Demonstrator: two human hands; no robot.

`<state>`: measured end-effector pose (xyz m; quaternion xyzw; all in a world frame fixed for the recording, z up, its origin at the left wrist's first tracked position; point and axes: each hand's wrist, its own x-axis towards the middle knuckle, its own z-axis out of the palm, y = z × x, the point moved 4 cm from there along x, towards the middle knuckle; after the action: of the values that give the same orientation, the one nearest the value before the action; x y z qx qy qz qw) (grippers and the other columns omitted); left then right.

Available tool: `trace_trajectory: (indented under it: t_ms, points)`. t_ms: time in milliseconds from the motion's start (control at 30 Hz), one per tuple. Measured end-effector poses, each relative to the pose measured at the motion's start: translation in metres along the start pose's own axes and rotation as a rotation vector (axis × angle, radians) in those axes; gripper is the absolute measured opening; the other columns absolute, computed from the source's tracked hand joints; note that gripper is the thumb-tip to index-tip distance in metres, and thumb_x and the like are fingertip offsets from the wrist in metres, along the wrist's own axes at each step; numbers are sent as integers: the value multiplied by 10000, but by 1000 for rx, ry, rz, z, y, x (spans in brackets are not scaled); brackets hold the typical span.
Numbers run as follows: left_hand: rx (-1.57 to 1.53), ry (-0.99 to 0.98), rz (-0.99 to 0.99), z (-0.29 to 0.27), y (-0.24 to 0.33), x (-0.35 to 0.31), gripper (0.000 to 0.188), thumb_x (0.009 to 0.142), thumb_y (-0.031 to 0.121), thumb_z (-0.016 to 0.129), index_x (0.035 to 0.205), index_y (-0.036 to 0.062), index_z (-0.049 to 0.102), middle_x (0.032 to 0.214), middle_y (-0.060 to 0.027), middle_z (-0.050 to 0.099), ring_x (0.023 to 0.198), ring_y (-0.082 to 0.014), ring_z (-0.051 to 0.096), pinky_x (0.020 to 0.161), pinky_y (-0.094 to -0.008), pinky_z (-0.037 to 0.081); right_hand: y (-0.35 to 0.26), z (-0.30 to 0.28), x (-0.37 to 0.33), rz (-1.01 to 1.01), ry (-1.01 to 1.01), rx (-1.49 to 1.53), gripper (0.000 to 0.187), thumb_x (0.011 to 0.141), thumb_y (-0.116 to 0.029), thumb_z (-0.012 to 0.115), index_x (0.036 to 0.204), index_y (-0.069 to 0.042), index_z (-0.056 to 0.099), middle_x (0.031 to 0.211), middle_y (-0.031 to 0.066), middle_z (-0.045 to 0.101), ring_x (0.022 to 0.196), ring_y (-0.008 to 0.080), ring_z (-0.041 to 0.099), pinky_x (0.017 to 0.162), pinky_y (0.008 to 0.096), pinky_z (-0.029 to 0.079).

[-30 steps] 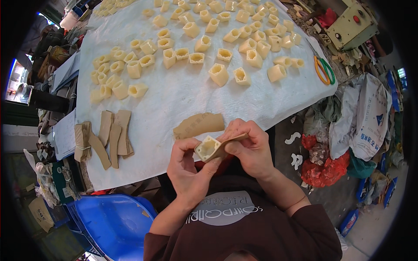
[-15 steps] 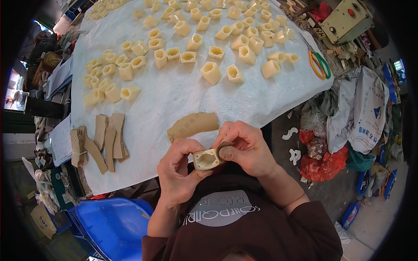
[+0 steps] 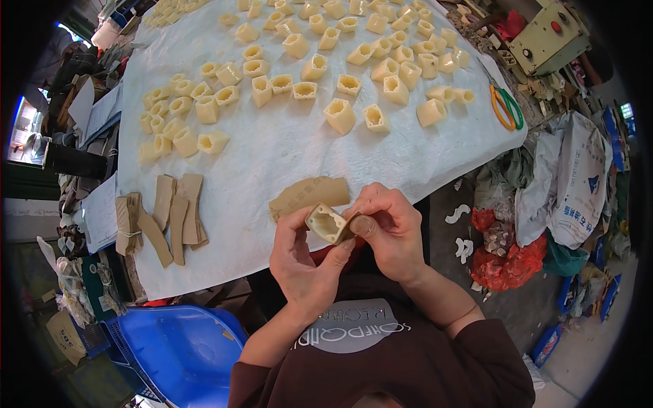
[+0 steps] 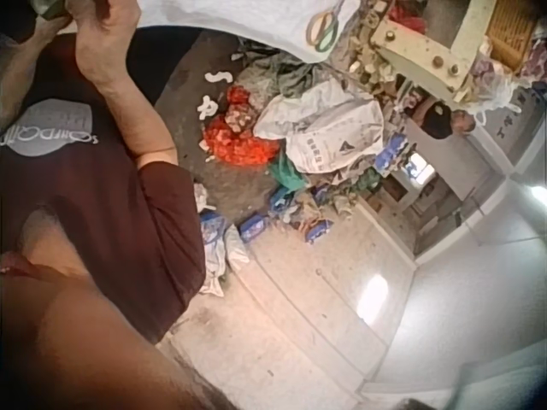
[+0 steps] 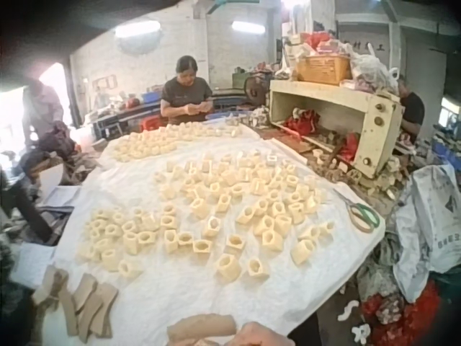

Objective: The person wraps small, hollow, pale-yellow plastic objects with brown paper strips. They pick up a plastic piece and a paper strip, wrap the paper around the object, and place the wrapped item on a white cloth-covered table. The process is repeated for multiple items throughout the video.

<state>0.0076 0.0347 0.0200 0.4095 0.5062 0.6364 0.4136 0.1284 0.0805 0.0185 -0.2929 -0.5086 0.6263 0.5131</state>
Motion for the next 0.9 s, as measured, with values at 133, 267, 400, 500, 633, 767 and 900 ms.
trace_trajectory:
  t_ms: [133,267,400,500,633,767,900]
  points:
    - [-44,-79,-8,-2,1,0,494,679,-77,696,1113,-31,465,1089,-101,506,1044,-189,504,924,-308,390,0,3,-1,-45,-22,107,101,796,2,603,844,-35,521,914,77,474,865,136,472,782,263,395]
    - [-61,-209,40,-3,4,4,477,715,-75,666,1142,-38,459,1164,-134,498,1087,-211,499,937,-323,396,-9,-1,3,-228,-76,-242,148,763,-57,647,830,-70,516,972,83,443,939,179,434,847,308,356]
    - [28,-279,103,-4,7,8,456,745,-59,645,1158,-30,454,1185,-155,501,1083,-224,511,916,-322,422,-8,2,0,-123,-100,-159,169,737,-80,672,808,-81,519,985,74,429,949,196,424,865,327,342]
    - [86,-300,110,-6,10,9,443,758,-38,642,1160,-23,455,1185,-164,506,1086,-228,515,906,-320,431,-7,4,0,-84,-119,-137,166,730,-84,680,787,-82,524,982,66,426,950,199,423,861,328,340]
    - [123,-315,105,-6,11,9,439,766,-15,645,1163,-16,456,1186,-165,503,1099,-230,508,917,-324,422,-8,6,0,-58,-128,-122,161,726,-88,682,775,-85,529,976,63,426,957,199,418,857,328,335]
    - [10,-294,102,-6,7,12,447,761,4,661,1159,-11,459,1183,-144,495,1103,-227,503,930,-328,410,-9,5,3,-86,-121,-266,163,719,-95,684,785,-82,536,973,67,430,953,206,420,858,332,328]
    - [55,-287,38,-8,5,14,529,738,146,725,1160,-16,449,1169,-126,489,1078,-220,505,903,-324,421,-18,6,6,-163,-140,-420,170,705,-114,691,803,-92,553,902,46,468,884,210,449,832,345,300]
